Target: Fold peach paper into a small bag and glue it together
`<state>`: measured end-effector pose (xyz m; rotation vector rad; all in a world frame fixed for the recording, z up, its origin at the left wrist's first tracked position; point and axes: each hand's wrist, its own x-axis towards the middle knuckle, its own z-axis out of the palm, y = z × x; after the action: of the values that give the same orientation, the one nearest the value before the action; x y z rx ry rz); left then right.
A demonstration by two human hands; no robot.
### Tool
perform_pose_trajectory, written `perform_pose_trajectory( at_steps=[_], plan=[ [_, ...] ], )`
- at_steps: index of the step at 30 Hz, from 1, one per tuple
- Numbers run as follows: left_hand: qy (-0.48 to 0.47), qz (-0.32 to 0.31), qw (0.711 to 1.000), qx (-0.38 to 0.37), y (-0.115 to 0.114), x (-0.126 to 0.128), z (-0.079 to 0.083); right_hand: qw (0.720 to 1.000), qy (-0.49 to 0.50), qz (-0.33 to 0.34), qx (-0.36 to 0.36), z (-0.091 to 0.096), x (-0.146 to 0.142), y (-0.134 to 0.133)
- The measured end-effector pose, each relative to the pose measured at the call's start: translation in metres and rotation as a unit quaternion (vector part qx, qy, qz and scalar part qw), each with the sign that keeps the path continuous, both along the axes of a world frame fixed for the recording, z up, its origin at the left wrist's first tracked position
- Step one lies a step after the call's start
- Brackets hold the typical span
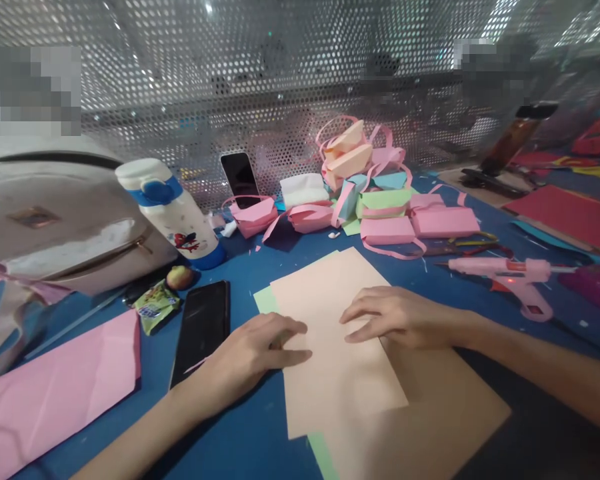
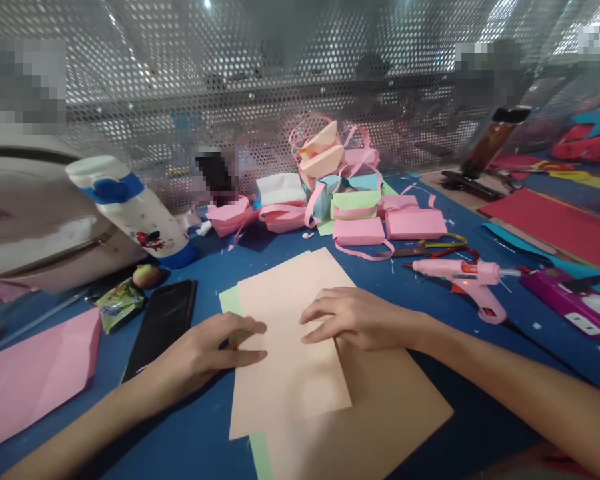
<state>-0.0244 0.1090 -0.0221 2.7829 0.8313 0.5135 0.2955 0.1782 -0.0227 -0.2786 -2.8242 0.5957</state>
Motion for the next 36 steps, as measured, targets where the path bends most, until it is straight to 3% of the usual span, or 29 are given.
perform_pose_trajectory(
  at_steps=[4,6,13,23,31,36],
  plan=[
    [0.023,0.009,1.0,0.016,-0.011,0.011,0.01,0.999,0.003,-0.02,-0.027,0.004,-0.004,-0.009],
    [0.036,0.05,0.998,0.01,-0.022,0.022,0.014,0.999,0.007,-0.041,-0.028,0.003,-0.006,-0.014],
    [0.137,0.006,0.986,0.095,-0.053,0.05,0.008,0.999,0.004,-0.052,-0.013,-0.004,-0.011,-0.021],
    [0.084,0.007,0.981,0.174,-0.059,0.053,-0.006,0.998,-0.005,-0.057,0.004,-0.003,-0.008,-0.02],
    [0.065,-0.05,0.97,0.229,-0.046,0.038,0.013,0.994,-0.022,-0.092,-0.052,0.001,-0.009,-0.025],
    [-0.005,-0.068,0.97,0.233,-0.04,0.037,0.021,0.986,0.066,-0.098,-0.113,-0.001,-0.018,-0.033]
  ],
)
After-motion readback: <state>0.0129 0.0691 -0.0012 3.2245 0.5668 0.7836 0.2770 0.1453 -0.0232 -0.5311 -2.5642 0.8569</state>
